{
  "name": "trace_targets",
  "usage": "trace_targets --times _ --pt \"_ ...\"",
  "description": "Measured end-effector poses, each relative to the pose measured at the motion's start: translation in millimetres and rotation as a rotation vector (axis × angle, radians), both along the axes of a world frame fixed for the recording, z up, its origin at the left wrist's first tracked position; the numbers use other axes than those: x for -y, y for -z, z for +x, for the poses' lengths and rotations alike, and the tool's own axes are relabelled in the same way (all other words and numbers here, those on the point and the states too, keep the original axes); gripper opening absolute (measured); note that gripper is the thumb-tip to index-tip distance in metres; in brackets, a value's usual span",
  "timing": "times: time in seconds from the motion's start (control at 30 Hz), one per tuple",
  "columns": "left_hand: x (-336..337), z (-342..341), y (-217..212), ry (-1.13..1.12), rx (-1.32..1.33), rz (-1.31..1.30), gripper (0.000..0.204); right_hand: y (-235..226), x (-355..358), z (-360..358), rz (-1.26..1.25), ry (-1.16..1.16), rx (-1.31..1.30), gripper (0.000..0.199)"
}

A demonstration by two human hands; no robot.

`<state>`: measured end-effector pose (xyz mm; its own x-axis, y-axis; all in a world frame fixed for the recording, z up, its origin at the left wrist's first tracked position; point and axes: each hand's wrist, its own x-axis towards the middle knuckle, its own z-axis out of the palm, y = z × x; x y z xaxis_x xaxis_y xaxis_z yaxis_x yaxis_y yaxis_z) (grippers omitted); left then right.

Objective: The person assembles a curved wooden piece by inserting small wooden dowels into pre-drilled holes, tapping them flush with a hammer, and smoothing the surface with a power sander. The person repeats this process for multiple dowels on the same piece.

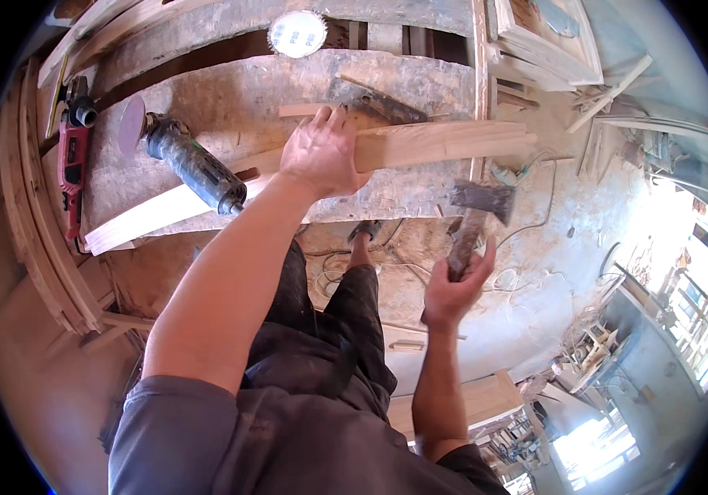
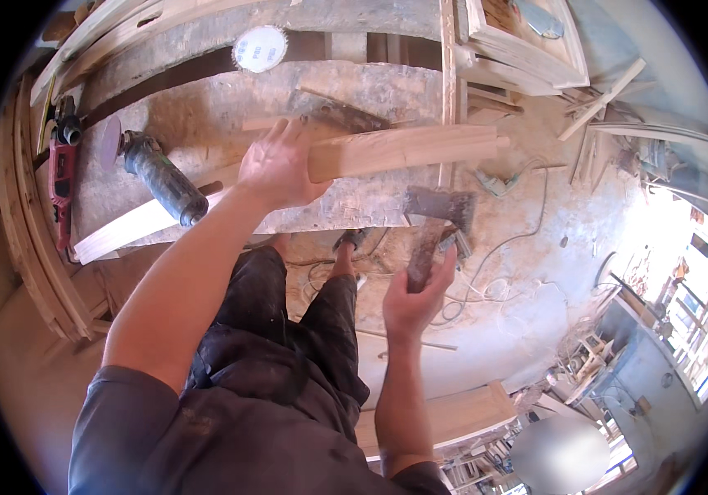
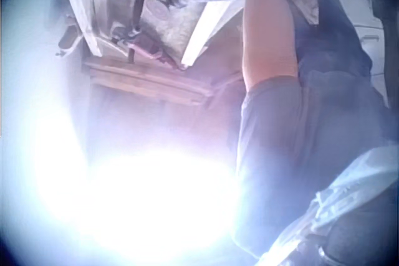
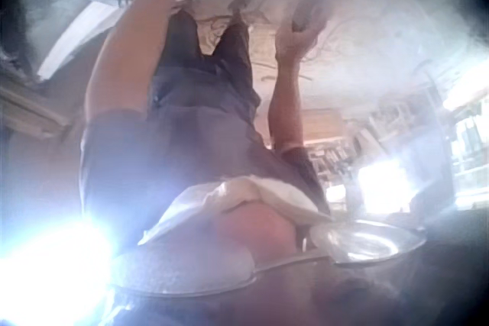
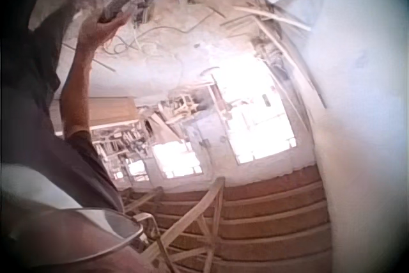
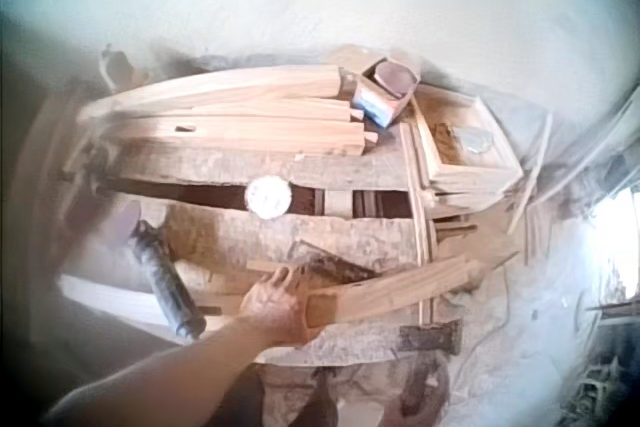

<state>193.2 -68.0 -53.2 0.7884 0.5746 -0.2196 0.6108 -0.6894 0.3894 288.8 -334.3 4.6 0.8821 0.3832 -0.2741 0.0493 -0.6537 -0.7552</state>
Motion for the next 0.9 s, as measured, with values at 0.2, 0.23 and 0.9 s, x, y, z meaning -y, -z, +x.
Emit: trace_targets --times 0.2,0.23,0.9 --pt "-1 7 6 0.022 0.048 0.026 0.059 -12 -74 79 -0.086 -0.596 0.117 0.073" --pt "-1 4 8 0.021 0.059 0.029 0.056 -18 -90 83 -0.052 -0.727 0.183 0.074" --pt "1 -1 18 -0.007 0.113 0.091 0.049 -32 -149 108 -0.082 -1.027 0.287 0.088"
